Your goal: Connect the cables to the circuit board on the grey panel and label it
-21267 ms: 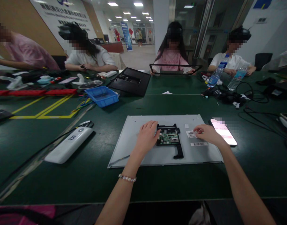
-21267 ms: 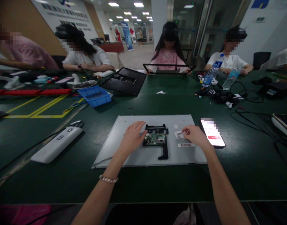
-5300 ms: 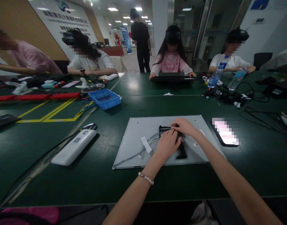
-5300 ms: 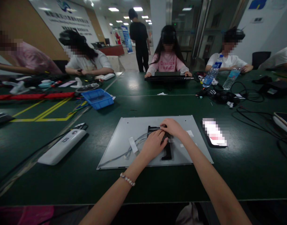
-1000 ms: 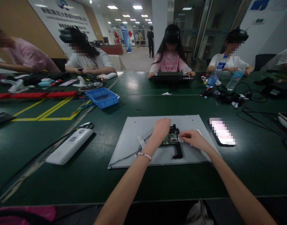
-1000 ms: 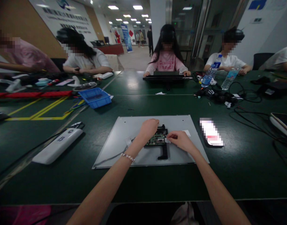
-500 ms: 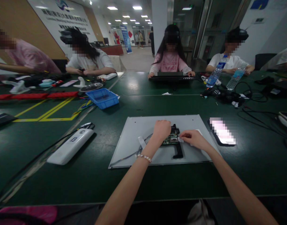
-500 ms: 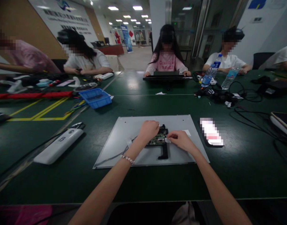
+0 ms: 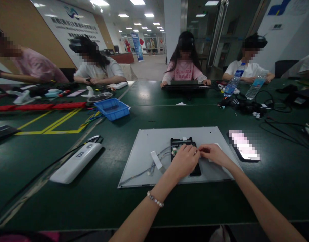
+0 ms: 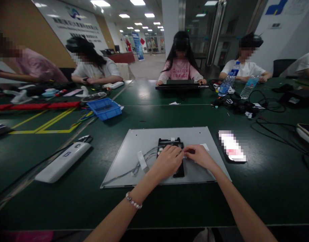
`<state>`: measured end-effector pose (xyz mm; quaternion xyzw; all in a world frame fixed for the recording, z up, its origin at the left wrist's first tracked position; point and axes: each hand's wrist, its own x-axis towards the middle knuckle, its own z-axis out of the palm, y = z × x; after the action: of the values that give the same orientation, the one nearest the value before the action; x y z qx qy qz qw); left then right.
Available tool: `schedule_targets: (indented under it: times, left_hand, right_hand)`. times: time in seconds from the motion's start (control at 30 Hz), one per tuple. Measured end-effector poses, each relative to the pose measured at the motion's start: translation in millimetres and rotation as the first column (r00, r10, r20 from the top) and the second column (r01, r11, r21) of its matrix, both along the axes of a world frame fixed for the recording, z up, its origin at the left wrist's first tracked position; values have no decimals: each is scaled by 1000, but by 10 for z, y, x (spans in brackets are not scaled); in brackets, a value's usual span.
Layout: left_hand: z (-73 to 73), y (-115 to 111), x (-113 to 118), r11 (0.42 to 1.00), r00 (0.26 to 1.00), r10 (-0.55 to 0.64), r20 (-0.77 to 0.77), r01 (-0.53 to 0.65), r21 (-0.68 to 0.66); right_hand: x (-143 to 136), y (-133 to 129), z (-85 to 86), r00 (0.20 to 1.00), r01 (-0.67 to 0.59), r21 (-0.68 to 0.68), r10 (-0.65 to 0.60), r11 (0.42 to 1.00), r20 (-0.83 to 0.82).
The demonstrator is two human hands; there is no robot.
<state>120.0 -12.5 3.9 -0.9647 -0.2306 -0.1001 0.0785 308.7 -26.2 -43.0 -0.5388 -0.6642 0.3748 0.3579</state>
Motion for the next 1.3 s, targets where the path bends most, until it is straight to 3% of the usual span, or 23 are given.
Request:
schedule_targets:
  times: [0.57, 1.3]
  left_hand:
    - [-57, 50, -79, 992, 994, -111, -22, 109, -57]
    - [-84, 65, -57, 991, 991, -127, -33, 126, -47]
  right_hand:
    - [13, 4, -17, 1000, -13, 5, 13, 1000, 8]
    - [29, -2, -24, 1000, -15, 11, 15, 1000, 2]
